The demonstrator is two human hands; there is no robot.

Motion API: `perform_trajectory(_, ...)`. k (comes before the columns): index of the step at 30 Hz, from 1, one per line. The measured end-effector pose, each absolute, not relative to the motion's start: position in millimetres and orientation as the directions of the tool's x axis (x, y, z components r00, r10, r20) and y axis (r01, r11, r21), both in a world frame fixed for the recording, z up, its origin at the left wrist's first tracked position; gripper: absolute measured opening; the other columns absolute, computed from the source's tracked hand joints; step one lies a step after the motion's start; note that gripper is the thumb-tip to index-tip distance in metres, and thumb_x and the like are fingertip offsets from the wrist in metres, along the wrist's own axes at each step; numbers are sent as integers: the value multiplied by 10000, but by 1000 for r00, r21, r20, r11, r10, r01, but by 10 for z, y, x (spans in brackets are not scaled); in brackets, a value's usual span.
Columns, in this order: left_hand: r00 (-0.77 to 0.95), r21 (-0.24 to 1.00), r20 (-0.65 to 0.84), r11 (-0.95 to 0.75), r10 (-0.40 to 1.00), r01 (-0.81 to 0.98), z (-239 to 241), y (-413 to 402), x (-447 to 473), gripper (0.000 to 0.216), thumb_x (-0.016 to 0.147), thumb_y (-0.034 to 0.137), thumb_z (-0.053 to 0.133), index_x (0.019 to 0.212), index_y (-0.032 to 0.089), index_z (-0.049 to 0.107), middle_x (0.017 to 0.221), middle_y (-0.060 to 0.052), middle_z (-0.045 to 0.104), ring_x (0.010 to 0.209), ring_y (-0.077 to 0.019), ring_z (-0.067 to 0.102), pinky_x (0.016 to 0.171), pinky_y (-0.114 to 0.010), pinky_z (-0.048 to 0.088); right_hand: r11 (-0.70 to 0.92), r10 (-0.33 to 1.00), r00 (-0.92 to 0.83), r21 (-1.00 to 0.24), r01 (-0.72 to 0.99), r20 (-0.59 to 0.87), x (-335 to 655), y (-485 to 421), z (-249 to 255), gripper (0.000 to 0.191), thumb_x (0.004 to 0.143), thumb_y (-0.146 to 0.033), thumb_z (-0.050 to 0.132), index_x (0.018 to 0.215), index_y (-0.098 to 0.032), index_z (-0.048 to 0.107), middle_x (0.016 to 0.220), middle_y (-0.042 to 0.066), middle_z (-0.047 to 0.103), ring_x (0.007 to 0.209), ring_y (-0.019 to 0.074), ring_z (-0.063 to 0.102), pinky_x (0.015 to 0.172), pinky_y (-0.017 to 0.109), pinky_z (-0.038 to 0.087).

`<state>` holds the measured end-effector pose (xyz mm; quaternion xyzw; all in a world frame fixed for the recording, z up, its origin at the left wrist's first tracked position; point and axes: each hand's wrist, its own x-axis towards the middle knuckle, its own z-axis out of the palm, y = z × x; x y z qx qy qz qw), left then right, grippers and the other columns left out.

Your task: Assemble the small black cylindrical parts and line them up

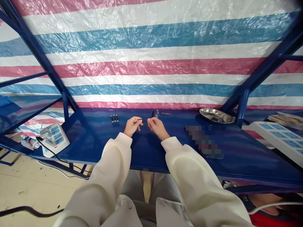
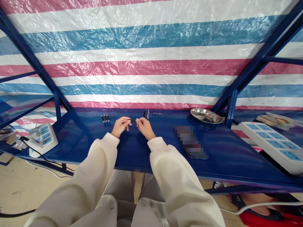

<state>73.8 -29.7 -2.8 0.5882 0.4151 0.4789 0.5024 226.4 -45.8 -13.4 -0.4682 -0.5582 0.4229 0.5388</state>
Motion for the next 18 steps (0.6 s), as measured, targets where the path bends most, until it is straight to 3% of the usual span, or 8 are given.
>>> perform_trajectory(9, 218, 938, 280, -315, 935, 146, -61, -293, 724, 219, 801, 383, 559, 782, 165, 539, 589, 43, 549, 351, -40, 445, 384, -176, 336, 197, 980, 12, -980, 38, 197, 2265, -458, -120, 444, 685, -654, 545, 644, -221, 455, 524, -45, 479, 392, 75, 378, 396, 234, 310)
perform_trajectory(18, 165, 877, 360, -394, 918, 275, -88, -299, 735, 342, 834, 469, 501, 640, 189, 471, 565, 36, 415, 481, -81, 374, 488, -206, 318, 204, 979, -2, -979, 22, 204, 2262, -444, -150, 434, 699, -641, 552, 652, -219, 463, 525, -44, 485, 397, 78, 380, 401, 235, 304)
